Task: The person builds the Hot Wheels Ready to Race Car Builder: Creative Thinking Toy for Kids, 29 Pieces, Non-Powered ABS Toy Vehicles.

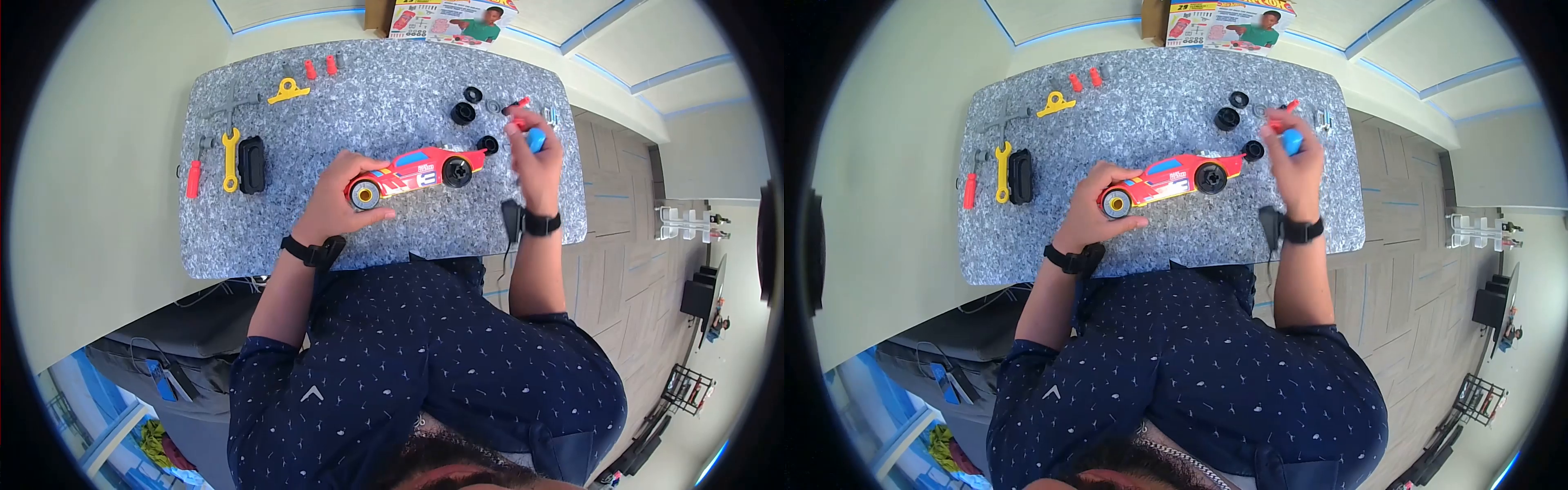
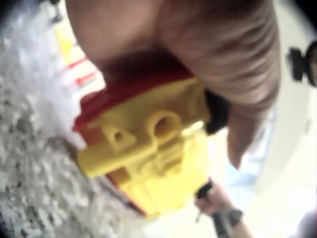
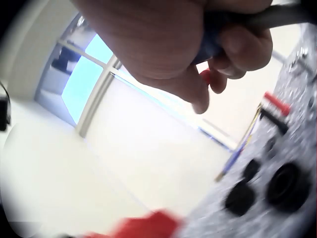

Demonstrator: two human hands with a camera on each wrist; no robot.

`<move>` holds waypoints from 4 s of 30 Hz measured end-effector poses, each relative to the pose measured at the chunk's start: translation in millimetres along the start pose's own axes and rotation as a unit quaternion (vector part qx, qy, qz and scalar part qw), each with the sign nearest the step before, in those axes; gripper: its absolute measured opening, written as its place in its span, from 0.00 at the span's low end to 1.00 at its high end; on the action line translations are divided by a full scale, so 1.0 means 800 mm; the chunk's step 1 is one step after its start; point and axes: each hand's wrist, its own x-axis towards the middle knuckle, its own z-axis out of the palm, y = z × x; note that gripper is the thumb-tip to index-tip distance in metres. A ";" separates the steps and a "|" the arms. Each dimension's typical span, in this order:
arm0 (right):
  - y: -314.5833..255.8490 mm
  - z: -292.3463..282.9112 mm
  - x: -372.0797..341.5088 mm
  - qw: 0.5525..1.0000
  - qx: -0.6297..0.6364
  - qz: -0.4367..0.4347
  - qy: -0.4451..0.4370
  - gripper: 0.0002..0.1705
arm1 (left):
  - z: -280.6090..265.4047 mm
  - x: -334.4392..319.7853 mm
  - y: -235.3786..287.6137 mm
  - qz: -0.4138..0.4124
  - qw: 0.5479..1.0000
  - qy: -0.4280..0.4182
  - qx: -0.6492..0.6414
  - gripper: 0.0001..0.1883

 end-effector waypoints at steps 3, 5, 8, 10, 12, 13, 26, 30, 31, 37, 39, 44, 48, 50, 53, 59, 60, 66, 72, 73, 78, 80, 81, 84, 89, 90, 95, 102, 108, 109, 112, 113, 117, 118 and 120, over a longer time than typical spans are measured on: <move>-0.078 0.050 -0.067 0.949 0.209 0.087 -0.221 0.13 | 0.009 0.001 -0.001 0.015 0.999 0.019 0.023 0.38; -0.107 0.083 -0.090 0.924 0.199 0.071 -0.317 0.14 | 0.011 0.004 -0.002 0.035 0.999 0.019 0.029 0.36; -0.080 0.132 -0.100 0.936 0.106 -0.084 -0.325 0.15 | 0.007 0.008 0.015 0.040 0.999 0.014 0.009 0.35; -0.085 0.139 -0.101 0.941 0.008 -0.103 -0.321 0.15 | 0.012 0.006 0.010 0.030 0.999 0.013 0.026 0.34; -0.082 0.146 -0.103 0.940 -0.053 -0.130 -0.311 0.20 | 0.013 0.004 0.006 0.030 0.999 0.016 0.035 0.34; -0.083 0.149 -0.104 0.941 -0.058 -0.133 -0.305 0.22 | 0.012 0.004 0.009 0.035 0.999 0.019 0.035 0.34; -0.103 0.153 -0.095 0.840 0.434 -0.123 -0.300 0.29 | 0.019 0.005 0.009 0.049 0.998 0.043 -0.001 0.35; -0.093 0.164 -0.088 0.854 0.353 -0.190 -0.331 0.22 | 0.020 0.001 -0.003 0.065 0.997 0.044 0.016 0.33; -0.095 0.165 -0.090 0.860 0.330 -0.208 -0.329 0.22 | 0.020 0.002 -0.004 0.063 0.997 0.042 0.018 0.32; -0.122 0.151 -0.096 0.904 0.214 -0.246 -0.277 0.17 | 0.022 0.001 -0.008 0.065 0.996 0.052 0.029 0.31; -0.124 0.150 -0.092 0.920 0.177 -0.267 -0.224 0.15 | 0.021 0.001 -0.005 0.073 0.995 0.067 0.030 0.31; -0.103 0.145 -0.079 0.921 0.147 -0.307 -0.191 0.29 | 0.018 0.011 0.022 0.086 0.990 0.105 -0.028 0.26; -0.118 0.147 -0.070 0.923 0.125 -0.300 -0.205 0.31 | 0.021 -0.008 0.019 0.014 0.973 0.093 -0.212 0.17; -0.133 0.143 -0.059 0.909 0.121 -0.301 -0.263 0.31 | 0.013 -0.002 0.032 0.026 0.976 0.084 -0.198 0.12; -0.139 0.146 -0.046 0.878 0.116 -0.349 -0.307 0.28 | 0.005 -0.002 0.030 0.040 0.980 0.044 -0.189 0.11; -0.138 0.148 -0.043 0.897 0.069 -0.330 -0.287 0.24 | 0.016 -0.001 0.043 -0.012 0.972 0.115 -0.205 0.11; -0.139 0.148 -0.046 0.904 0.054 -0.325 -0.273 0.24 | 0.017 -0.001 0.046 -0.009 0.974 0.130 -0.187 0.12; -0.128 0.161 -0.045 0.900 0.078 -0.361 -0.233 0.31 | -0.004 -0.012 0.017 0.024 0.987 0.039 -0.157 0.12; -0.135 0.152 -0.054 0.924 0.019 -0.343 -0.167 0.27 | -0.002 0.000 0.040 0.045 0.994 0.030 -0.098 0.12; -0.138 0.152 -0.054 0.923 0.053 -0.334 -0.181 0.26 | 0.001 0.000 0.037 0.036 0.992 0.032 -0.114 0.12; -0.122 0.157 -0.045 0.890 0.093 -0.382 -0.232 0.22 | 0.002 -0.012 0.007 0.053 0.992 0.019 -0.115 0.14; -0.119 0.157 -0.050 0.896 0.086 -0.377 -0.218 0.21 | -0.002 -0.005 0.018 0.077 0.991 0.025 -0.106 0.15; -0.120 0.157 -0.054 0.904 0.086 -0.365 -0.205 0.21 | -0.002 -0.003 0.023 0.077 0.993 0.028 -0.084 0.15; -0.112 0.157 -0.063 0.913 0.054 -0.373 -0.159 0.23 | 0.002 -0.003 0.027 0.055 0.995 0.032 -0.073 0.18; -0.128 0.159 -0.059 0.892 0.097 -0.382 -0.221 0.30 | 0.014 -0.009 0.005 0.050 0.993 0.048 -0.092 0.22; -0.126 0.158 -0.060 0.893 0.090 -0.377 -0.227 0.30 | 0.014 -0.009 0.006 0.044 0.996 0.044 -0.065 0.22; -0.114 0.164 -0.064 0.902 0.067 -0.384 -0.187 0.31 | 0.013 0.004 0.037 0.035 0.997 0.061 -0.013 0.19; -0.115 0.147 -0.062 0.916 0.095 -0.360 -0.153 0.25 | 0.011 -0.001 0.024 0.071 0.997 0.030 0.031 0.29; -0.092 0.046 -0.043 0.985 -0.037 -0.161 -0.042 0.23 | -0.001 0.015 0.045 0.066 0.998 -0.018 -0.006 0.35; -0.086 0.029 -0.039 0.978 -0.132 -0.146 -0.072 0.28 | -0.004 0.016 0.046 0.066 0.997 -0.029 -0.013 0.37; -0.038 -0.007 -0.041 0.952 -0.209 -0.136 -0.177 0.38 | -0.015 0.015 0.052 0.043 0.996 -0.061 -0.038 0.41; -0.021 -0.012 -0.041 0.954 -0.177 -0.129 -0.207 0.41 | -0.019 0.014 0.053 0.031 0.996 -0.073 -0.046 0.43; 0.018 -0.017 -0.040 0.963 -0.094 -0.077 -0.239 0.38 | -0.028 0.013 0.052 -0.018 0.994 -0.100 -0.028 0.48; 0.025 -0.012 -0.041 0.968 -0.089 -0.034 -0.231 0.36 | -0.027 0.010 0.051 -0.036 0.994 -0.106 -0.010 0.49; 0.029 -0.007 -0.045 0.976 -0.087 0.000 -0.198 0.27 | -0.027 0.005 0.041 -0.062 0.991 -0.116 0.027 0.50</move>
